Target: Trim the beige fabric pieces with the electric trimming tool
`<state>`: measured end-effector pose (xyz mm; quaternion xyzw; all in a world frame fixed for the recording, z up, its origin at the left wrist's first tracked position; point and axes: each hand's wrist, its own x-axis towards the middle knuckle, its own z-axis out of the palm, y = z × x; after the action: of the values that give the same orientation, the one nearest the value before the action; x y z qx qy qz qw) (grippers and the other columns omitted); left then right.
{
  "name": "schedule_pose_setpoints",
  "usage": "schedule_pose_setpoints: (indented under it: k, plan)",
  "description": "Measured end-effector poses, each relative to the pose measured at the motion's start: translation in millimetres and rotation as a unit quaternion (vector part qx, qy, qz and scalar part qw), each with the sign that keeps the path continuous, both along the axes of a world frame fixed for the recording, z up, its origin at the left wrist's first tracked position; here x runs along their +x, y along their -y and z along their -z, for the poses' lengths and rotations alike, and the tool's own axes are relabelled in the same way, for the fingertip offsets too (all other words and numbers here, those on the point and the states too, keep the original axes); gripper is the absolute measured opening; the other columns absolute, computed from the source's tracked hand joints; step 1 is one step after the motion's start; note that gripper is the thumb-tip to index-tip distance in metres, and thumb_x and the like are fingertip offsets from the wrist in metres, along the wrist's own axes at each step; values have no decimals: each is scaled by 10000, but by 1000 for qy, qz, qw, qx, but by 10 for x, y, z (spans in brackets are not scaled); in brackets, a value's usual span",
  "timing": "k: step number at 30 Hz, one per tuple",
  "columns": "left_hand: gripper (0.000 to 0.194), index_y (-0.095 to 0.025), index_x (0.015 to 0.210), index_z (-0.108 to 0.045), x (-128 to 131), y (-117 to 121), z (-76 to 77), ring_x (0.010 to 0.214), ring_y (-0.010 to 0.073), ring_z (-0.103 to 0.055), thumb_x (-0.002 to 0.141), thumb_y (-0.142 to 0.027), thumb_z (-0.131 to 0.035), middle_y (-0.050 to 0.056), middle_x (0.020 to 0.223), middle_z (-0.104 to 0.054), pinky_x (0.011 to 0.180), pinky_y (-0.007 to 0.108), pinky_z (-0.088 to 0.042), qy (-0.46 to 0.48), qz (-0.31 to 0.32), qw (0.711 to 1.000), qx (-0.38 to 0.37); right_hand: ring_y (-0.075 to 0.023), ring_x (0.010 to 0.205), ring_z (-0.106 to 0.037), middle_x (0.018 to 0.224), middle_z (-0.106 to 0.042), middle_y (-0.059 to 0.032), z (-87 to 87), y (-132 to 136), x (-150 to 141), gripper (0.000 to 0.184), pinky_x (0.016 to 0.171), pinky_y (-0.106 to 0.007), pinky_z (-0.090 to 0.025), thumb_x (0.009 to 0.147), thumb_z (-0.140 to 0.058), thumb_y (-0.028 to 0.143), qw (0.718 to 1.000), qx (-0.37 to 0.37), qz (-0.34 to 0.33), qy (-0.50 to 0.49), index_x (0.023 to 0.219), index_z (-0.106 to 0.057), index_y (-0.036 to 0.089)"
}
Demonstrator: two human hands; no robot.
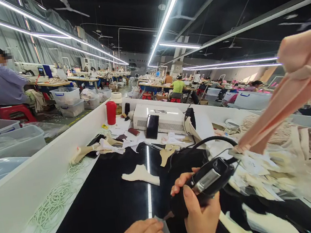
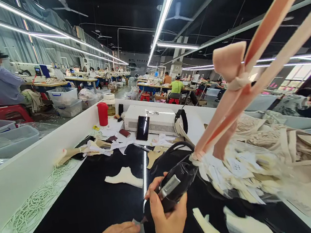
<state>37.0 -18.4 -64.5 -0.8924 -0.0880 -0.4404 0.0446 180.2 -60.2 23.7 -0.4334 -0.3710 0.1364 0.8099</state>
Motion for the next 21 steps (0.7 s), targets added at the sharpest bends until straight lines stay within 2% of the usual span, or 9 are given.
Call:
schedule_pose_setpoints:
  k: [3,8,14,21]
  plan:
    - [470,-175,860,-633,9,-2,20,857,132,-772,1159,-272,-284,-2,921,-795,708,243,-591,4,-5,1000,9,-135,647,-639,843,-657,33,10,-26,8,318,613,-291,-576,949,-728,292,999,24,-14,18,1208,-543,290]
    - [444,-167,860,-635,11,3,26,863,128,-763,1158,-290,-330,-6,931,-787,730,240,-586,2,-7,1000,10,-125,640,-646,867,-667,33,65,-46,-16,322,621,-278,-569,954,-720,276,1000,5,-15,14,1215,-534,301]
    - [503,-175,831,-622,7,6,-18,841,112,-764,1169,-304,-274,-23,896,-787,736,226,-580,11,-13,1000,23,-117,632,-637,848,-663,39,54,-63,-30,284,639,-279,-572,964,-713,296,1000,-4,-4,11,1195,-547,301]
    - [497,-175,847,-635,-3,-3,-49,828,110,-764,1166,-296,-273,-16,894,-790,712,219,-581,19,-13,999,24,-112,647,-645,864,-670,44,60,-111,-75,326,659,-273,-583,949,-737,304,1000,4,-15,-4,1207,-538,309]
